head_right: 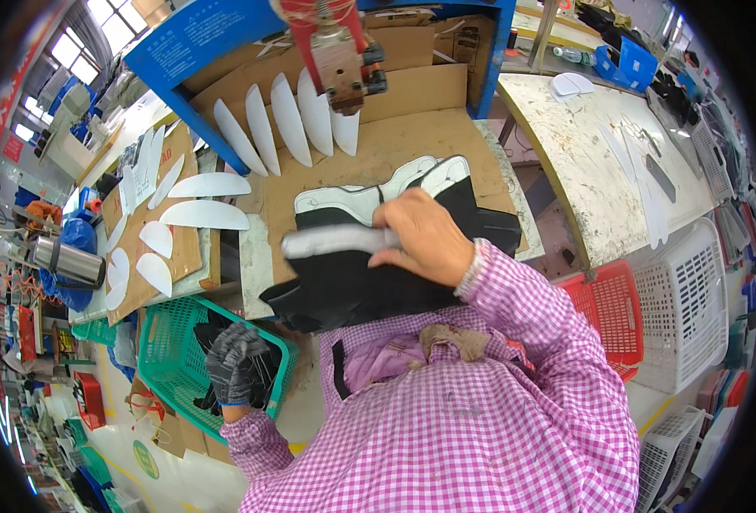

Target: The person repeatedly picks black fabric shoe uppers and white plastic inserts, aligns the inserts into the uppers, and places the assembled units into a green basket. The person works at a bench with a press machine and stacks of components.

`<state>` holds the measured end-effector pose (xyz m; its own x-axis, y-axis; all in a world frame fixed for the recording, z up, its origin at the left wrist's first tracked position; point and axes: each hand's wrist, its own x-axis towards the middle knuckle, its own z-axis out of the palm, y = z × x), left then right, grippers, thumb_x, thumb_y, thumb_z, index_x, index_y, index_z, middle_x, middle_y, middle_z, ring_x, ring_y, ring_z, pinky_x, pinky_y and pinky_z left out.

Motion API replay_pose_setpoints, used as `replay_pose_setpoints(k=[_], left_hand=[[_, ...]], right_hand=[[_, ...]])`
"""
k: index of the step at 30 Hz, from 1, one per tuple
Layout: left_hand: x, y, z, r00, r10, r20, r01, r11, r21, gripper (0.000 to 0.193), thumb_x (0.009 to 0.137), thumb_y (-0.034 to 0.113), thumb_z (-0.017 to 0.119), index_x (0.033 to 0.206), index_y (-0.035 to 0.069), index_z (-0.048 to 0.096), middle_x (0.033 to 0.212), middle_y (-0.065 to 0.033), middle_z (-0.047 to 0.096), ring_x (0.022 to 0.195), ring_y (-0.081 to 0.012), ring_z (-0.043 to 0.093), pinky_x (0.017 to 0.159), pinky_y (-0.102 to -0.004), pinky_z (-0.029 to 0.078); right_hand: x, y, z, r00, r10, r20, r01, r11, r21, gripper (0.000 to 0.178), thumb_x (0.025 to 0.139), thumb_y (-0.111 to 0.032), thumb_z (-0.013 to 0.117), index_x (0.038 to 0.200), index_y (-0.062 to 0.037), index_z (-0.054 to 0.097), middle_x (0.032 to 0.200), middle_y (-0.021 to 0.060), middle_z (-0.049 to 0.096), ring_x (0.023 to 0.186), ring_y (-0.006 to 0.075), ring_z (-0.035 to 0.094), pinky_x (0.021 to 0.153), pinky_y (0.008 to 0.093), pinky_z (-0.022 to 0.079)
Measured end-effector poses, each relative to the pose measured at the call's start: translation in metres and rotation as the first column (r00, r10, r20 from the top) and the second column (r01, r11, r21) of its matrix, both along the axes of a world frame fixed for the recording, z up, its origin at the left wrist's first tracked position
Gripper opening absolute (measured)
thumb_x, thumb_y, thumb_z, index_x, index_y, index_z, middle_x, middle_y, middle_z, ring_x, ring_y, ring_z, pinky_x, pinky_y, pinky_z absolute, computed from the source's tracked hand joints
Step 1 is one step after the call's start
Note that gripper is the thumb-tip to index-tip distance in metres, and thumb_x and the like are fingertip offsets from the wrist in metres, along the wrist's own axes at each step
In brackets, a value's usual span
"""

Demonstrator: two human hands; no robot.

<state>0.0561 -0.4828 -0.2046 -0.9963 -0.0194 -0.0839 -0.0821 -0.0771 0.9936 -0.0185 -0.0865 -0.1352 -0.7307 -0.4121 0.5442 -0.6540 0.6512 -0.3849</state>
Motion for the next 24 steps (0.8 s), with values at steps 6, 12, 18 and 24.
replay_pose_setpoints(k=[6,12,18,24], left_hand=[[0.001,0.059,0.0,0.958,-0.284,0.035,0.222,0.815,0.535,0.035,0.087,0.006,0.061,0.12,-0.004,0.058,0.114,-0.0161,0.064,0.103,-0.0262,0.063,0.09,-0.0386,0.052],[0.011,0.12,-0.013,0.971,-0.146,0.191,-0.011,0.767,0.642,0.038,0.087,0.009,0.063,0.123,-0.002,0.055,0.119,-0.0169,0.062,0.106,-0.0297,0.062,0.092,-0.0436,0.051],[-0.001,0.129,-0.002,0.969,-0.038,0.244,-0.132,0.757,0.64,0.042,0.088,0.012,0.064,0.126,-0.001,0.052,0.123,-0.0177,0.06,0.109,-0.0332,0.06,0.095,-0.0487,0.05],[-0.047,0.105,0.008,0.984,-0.111,0.142,-0.063,0.525,0.849,0.049,0.089,0.016,0.063,0.132,-0.001,0.046,0.132,-0.0164,0.053,0.119,-0.034,0.053,0.102,-0.0516,0.044]], right_hand=[[0.017,0.015,0.045,0.943,0.214,0.255,-0.092,0.904,-0.418,0.051,0.072,-0.031,0.083,0.101,-0.0038,0.052,0.09,0.0084,0.058,0.084,0.0216,0.058,0.076,0.0307,0.046],[-0.04,-0.017,0.006,0.987,0.052,0.15,-0.016,0.972,-0.234,0.044,0.082,-0.032,0.072,0.106,-0.0033,0.049,0.089,0.0198,0.064,0.084,0.0359,0.064,0.071,0.04,0.05],[-0.057,-0.018,-0.001,1.0,0.017,0.018,-0.015,0.989,-0.148,0.035,0.085,-0.031,0.067,0.106,-0.0044,0.058,0.088,0.0183,0.064,0.078,0.0365,0.063,0.068,0.0431,0.051],[-0.051,0.065,-0.017,0.872,0.103,0.479,0.186,0.834,-0.52,0.047,0.099,-0.036,0.05,0.129,0.0003,0.052,0.121,0.0131,0.062,0.109,0.0214,0.06,0.09,0.0335,0.048]])
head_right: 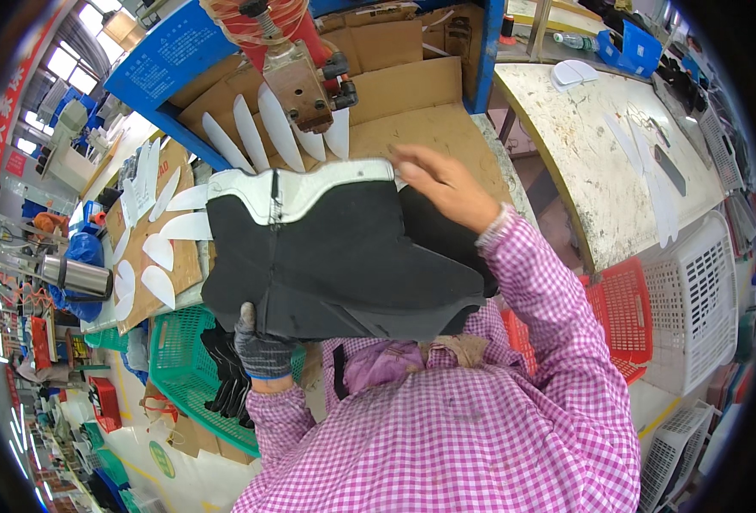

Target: The person repeatedly picks black fabric shoe uppers and white plastic inserts, aligns the inserts into the uppers, and places the assembled units into a green basket. The person works at a bench with a press machine and stacks of components.

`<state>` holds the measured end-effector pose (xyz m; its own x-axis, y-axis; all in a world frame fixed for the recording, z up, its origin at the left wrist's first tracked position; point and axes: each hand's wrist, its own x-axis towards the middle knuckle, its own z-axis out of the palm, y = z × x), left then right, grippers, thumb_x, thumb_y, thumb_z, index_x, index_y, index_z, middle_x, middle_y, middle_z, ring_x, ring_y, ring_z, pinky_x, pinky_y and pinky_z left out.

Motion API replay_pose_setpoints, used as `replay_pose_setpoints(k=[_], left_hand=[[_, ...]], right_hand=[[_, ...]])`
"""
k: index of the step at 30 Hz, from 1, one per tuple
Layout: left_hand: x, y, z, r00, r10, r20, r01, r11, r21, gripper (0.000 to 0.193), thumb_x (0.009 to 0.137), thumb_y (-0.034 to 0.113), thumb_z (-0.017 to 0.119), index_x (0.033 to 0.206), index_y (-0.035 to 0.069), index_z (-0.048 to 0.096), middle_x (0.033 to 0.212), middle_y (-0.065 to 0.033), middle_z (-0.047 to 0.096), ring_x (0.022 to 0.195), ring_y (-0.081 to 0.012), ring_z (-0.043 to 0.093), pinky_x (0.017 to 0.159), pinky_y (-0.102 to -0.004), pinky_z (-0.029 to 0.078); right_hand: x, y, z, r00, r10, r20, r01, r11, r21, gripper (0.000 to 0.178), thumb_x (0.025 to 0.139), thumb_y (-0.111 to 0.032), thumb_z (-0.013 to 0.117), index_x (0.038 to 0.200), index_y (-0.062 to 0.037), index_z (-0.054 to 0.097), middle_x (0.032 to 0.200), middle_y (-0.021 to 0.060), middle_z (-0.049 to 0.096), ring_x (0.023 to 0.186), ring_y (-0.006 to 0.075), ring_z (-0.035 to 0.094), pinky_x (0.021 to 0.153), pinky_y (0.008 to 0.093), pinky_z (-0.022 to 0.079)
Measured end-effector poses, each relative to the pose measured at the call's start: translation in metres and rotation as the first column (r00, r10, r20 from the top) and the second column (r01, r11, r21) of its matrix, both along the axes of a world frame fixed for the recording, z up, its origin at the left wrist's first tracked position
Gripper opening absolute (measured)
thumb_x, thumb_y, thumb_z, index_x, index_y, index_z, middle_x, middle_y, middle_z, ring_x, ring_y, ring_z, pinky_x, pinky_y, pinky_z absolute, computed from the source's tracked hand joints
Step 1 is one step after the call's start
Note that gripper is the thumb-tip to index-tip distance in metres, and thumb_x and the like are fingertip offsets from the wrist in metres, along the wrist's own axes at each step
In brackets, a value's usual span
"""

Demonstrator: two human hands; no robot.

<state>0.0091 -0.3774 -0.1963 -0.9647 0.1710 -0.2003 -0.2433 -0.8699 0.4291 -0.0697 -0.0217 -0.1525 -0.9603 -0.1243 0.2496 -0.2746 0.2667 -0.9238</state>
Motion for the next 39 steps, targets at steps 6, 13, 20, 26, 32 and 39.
replay_pose_setpoints(k=[6,13,20,26,32,39], left_hand=[[-0.052,0.016,-0.015,0.988,0.112,-0.105,-0.138,0.948,-0.286,0.04,0.092,0.017,0.06,0.127,0.0,0.051,0.129,-0.015,0.056,0.119,-0.029,0.053,0.101,-0.0439,0.046],[-0.092,0.025,-0.019,0.959,0.195,-0.207,-0.284,0.642,-0.712,0.044,0.086,0.019,0.07,0.12,-0.005,0.055,0.121,-0.0157,0.059,0.112,-0.0269,0.057,0.1,-0.0366,0.045],[-0.117,0.006,0.006,0.868,0.449,-0.212,-0.491,0.838,-0.237,0.051,0.091,0.024,0.064,0.13,-0.005,0.048,0.132,-0.0167,0.053,0.119,-0.029,0.052,0.106,-0.0414,0.041],[-0.085,0.0,0.02,0.866,0.459,-0.199,-0.499,0.822,-0.273,0.057,0.09,0.028,0.065,0.133,-0.003,0.044,0.133,-0.0163,0.051,0.116,-0.0307,0.053,0.102,-0.0422,0.045],[-0.096,0.029,0.022,0.964,0.233,-0.127,-0.257,0.939,-0.227,0.058,0.093,0.037,0.061,0.135,0.001,0.044,0.136,-0.0133,0.049,0.121,-0.0292,0.05,0.106,-0.0427,0.04],[-0.13,0.106,0.018,0.991,-0.071,-0.112,0.039,0.963,-0.266,0.058,0.092,0.045,0.058,0.13,0.001,0.048,0.127,-0.0118,0.055,0.116,-0.0254,0.053,0.103,-0.0387,0.043]], right_hand=[[0.044,0.027,-0.025,0.857,0.33,0.396,0.081,0.673,-0.736,0.062,0.099,-0.049,0.04,0.134,0.0025,0.044,0.129,0.0164,0.055,0.119,0.0235,0.055,0.099,0.0362,0.046],[0.009,0.03,-0.001,0.928,-0.062,0.367,0.26,0.814,-0.52,0.039,0.085,-0.003,0.067,0.121,0.0066,0.053,0.109,0.011,0.064,0.096,0.0159,0.063,0.088,0.0282,0.051],[-0.068,-0.001,0.021,0.945,0.081,0.318,0.146,0.763,-0.629,0.029,0.088,-0.003,0.063,0.116,0.0046,0.058,0.104,0.0094,0.066,0.092,0.0137,0.064,0.083,0.0265,0.053],[-0.043,0.016,0.014,0.951,0.03,0.308,0.183,0.748,-0.638,0.031,0.089,-0.005,0.062,0.118,0.0048,0.056,0.104,0.0101,0.066,0.09,0.0152,0.066,0.081,0.0273,0.055],[0.002,0.075,-0.002,0.933,-0.153,0.326,0.328,0.732,-0.597,0.032,0.089,-0.006,0.062,0.118,0.0051,0.057,0.105,0.0112,0.066,0.09,0.0153,0.066,0.081,0.0261,0.054],[0.066,0.141,-0.001,0.819,-0.489,0.301,0.57,0.628,-0.53,0.034,0.089,-0.008,0.061,0.121,0.0037,0.057,0.11,0.0126,0.064,0.095,0.0171,0.065,0.086,0.0285,0.054]])
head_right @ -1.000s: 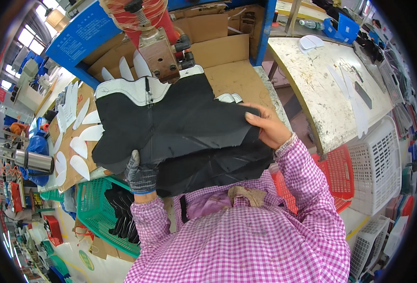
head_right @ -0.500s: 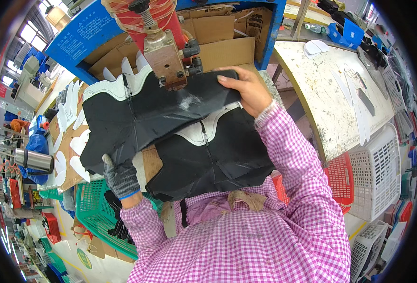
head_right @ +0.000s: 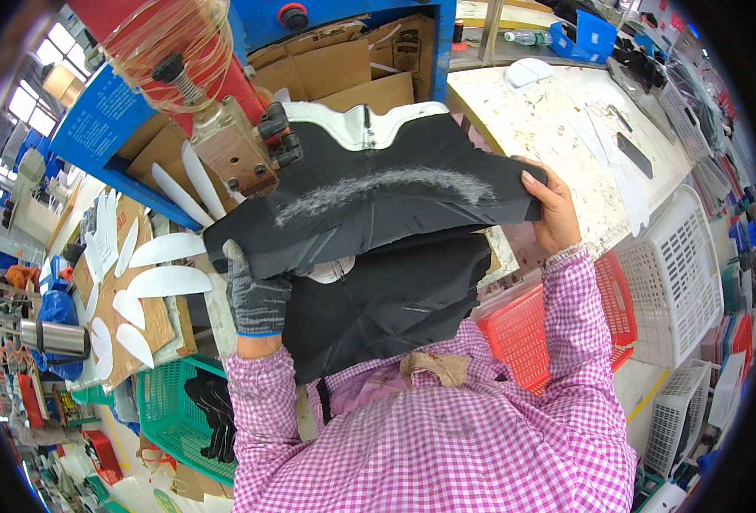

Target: The person repeatedly picks black fabric shoe uppers and white plastic inserts, aligns the inserts into the uppers, and places the assembled units into a green basket. The person works at a bench with a press machine and stacks of components.

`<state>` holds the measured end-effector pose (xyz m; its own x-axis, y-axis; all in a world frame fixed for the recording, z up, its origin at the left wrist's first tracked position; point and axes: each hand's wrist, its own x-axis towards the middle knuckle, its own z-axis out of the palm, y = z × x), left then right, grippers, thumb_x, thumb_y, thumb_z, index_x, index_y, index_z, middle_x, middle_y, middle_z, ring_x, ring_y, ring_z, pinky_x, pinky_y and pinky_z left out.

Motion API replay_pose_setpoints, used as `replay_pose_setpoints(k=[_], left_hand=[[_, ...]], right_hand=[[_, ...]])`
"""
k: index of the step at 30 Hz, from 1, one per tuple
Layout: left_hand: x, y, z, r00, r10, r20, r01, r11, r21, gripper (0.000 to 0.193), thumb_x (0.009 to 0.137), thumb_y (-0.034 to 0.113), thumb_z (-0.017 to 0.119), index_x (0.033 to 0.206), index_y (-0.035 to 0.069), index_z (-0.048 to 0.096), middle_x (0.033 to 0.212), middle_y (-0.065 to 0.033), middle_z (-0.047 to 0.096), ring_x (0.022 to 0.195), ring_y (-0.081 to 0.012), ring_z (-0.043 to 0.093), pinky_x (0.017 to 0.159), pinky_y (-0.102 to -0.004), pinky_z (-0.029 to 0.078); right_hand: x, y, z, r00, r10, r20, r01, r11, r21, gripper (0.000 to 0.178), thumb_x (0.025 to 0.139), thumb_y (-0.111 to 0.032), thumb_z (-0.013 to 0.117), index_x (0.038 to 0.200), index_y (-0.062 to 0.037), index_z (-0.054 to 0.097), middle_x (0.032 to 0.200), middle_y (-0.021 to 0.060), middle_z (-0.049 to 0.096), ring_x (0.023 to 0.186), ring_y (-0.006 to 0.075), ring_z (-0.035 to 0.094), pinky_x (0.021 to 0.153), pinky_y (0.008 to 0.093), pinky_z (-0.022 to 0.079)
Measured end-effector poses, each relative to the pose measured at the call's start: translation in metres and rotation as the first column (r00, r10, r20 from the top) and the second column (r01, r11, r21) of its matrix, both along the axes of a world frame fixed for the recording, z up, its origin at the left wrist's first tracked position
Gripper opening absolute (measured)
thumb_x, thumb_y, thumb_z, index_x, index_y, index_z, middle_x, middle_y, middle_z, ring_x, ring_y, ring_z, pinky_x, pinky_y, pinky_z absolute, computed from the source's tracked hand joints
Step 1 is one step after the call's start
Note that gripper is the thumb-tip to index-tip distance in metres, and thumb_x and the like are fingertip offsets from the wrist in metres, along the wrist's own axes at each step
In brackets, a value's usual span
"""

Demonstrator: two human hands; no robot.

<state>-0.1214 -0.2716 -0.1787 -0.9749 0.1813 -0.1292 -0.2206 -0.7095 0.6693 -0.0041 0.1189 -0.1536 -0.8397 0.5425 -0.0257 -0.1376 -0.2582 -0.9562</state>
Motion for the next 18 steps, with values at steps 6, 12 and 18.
replay_pose_setpoints(k=[6,12,18], left_hand=[[-0.036,-0.049,0.004,0.999,0.032,0.033,-0.033,0.999,0.032,0.054,0.095,0.045,0.053,0.131,0.006,0.048,0.129,-0.0136,0.056,0.114,-0.0341,0.056,0.092,-0.0517,0.049],[-0.044,-0.082,0.025,0.989,0.147,0.022,-0.143,0.982,-0.123,0.061,0.093,0.048,0.053,0.135,0.004,0.044,0.132,-0.0177,0.052,0.119,-0.0348,0.053,0.097,-0.052,0.048],[-0.037,-0.01,-0.014,0.992,0.13,-0.003,-0.125,0.944,-0.305,0.046,0.095,0.037,0.057,0.12,-0.002,0.056,0.108,-0.0094,0.061,0.092,-0.02,0.06,0.087,-0.0321,0.051]], right_hand=[[-0.056,-0.042,-0.011,0.985,0.134,-0.105,-0.132,0.991,0.033,0.034,0.089,-0.01,0.064,0.12,0.0013,0.058,0.11,0.0099,0.064,0.097,0.0157,0.063,0.089,0.0263,0.05],[-0.106,-0.064,-0.02,0.942,0.239,-0.234,-0.262,0.963,-0.069,0.033,0.088,-0.007,0.064,0.12,0.0002,0.059,0.108,0.0084,0.065,0.095,0.0153,0.064,0.086,0.026,0.052],[-0.047,-0.001,-0.006,0.986,0.011,-0.164,-0.02,0.998,-0.054,0.035,0.09,-0.007,0.06,0.124,0.0014,0.055,0.114,0.0144,0.063,0.101,0.0211,0.065,0.087,0.0318,0.055]])
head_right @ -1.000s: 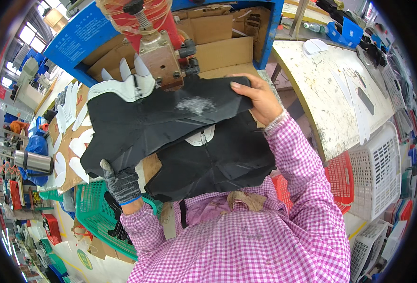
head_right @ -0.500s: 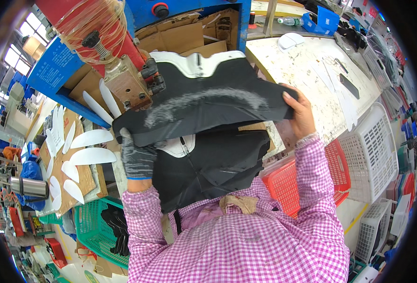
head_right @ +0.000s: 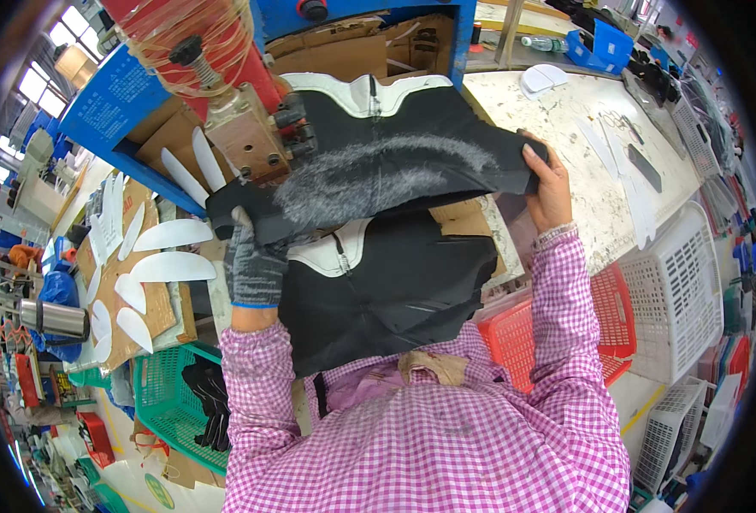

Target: The person repeatedly picks black fabric shoe uppers and white plastic inserts, aligns the inserts into the uppers, and places the assembled units into a green basket. The person works at a bench with a press machine and stacks of components.

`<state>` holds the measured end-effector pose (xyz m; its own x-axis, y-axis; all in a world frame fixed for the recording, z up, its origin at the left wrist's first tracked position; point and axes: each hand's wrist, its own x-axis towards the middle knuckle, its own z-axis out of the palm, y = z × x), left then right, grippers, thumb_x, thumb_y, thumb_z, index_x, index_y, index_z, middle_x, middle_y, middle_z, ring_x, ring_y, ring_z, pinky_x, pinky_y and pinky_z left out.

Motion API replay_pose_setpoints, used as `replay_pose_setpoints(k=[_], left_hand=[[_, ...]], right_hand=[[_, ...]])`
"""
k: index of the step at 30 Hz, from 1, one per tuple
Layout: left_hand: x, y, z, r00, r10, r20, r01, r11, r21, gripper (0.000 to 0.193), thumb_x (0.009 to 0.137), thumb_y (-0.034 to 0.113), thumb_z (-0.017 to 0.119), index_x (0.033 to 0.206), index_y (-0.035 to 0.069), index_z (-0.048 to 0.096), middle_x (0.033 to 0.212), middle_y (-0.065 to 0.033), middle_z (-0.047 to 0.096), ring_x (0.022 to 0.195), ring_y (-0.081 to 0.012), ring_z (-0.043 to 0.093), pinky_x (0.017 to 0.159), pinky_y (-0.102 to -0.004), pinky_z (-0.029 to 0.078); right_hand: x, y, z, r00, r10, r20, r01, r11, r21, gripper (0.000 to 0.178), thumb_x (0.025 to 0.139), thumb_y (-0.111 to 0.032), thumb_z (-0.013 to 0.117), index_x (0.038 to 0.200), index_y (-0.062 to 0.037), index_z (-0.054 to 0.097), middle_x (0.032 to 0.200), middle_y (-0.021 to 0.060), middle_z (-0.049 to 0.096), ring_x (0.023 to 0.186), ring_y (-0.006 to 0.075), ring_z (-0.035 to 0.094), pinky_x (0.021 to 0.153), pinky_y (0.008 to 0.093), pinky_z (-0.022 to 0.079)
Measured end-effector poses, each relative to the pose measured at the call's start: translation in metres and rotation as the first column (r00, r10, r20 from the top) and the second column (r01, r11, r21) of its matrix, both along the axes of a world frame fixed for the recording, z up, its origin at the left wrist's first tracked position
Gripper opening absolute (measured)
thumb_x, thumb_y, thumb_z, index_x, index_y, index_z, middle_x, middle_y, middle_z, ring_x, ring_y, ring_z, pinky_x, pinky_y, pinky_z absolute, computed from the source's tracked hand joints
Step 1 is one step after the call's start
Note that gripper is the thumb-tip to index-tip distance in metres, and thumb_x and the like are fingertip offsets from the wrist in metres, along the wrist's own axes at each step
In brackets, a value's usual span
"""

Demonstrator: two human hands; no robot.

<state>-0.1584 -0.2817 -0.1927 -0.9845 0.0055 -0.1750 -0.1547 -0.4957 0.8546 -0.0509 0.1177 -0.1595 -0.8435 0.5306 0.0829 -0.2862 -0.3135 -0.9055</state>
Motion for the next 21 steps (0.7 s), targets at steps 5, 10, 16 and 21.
replay_pose_setpoints(k=[5,10,16,21], left_hand=[[0.03,-0.077,0.027,0.995,0.003,-0.096,0.009,0.993,0.121,0.06,0.095,0.043,0.053,0.137,0.002,0.04,0.135,-0.0194,0.049,0.117,-0.0366,0.054,0.092,-0.0501,0.051],[0.046,-0.057,0.035,0.971,0.166,-0.17,-0.195,0.966,-0.168,0.05,0.096,0.04,0.054,0.127,0.001,0.048,0.118,-0.0139,0.057,0.101,-0.0247,0.057,0.087,-0.0361,0.051],[0.024,-0.07,0.017,0.991,0.086,-0.098,-0.098,0.987,-0.127,0.047,0.099,0.04,0.049,0.123,0.0,0.053,0.114,-0.0135,0.06,0.098,-0.023,0.06,0.08,-0.0332,0.054],[0.031,-0.143,0.029,0.986,0.145,-0.081,-0.13,0.978,0.16,0.053,0.096,0.04,0.054,0.134,0.003,0.046,0.131,-0.017,0.053,0.115,-0.0336,0.055,0.091,-0.0491,0.051]], right_hand=[[-0.014,-0.057,-0.023,0.982,0.186,0.031,-0.187,0.982,0.016,0.031,0.089,-0.007,0.063,0.119,0.0006,0.059,0.108,0.0096,0.065,0.095,0.0147,0.064,0.085,0.0259,0.052],[-0.022,-0.059,-0.016,0.989,0.146,0.026,-0.142,0.985,-0.101,0.031,0.09,-0.006,0.061,0.12,0.0025,0.058,0.109,0.011,0.065,0.096,0.0159,0.064,0.087,0.0273,0.052],[-0.015,-0.061,-0.011,0.981,0.184,0.056,-0.18,0.981,-0.074,0.033,0.09,-0.006,0.062,0.121,0.0021,0.057,0.11,0.0112,0.065,0.096,0.0169,0.065,0.086,0.0286,0.053],[-0.072,-0.121,-0.003,0.911,0.409,-0.061,-0.413,0.896,-0.165,0.029,0.09,-0.007,0.061,0.118,0.0012,0.058,0.106,0.0093,0.066,0.094,0.015,0.065,0.083,0.0263,0.053]])
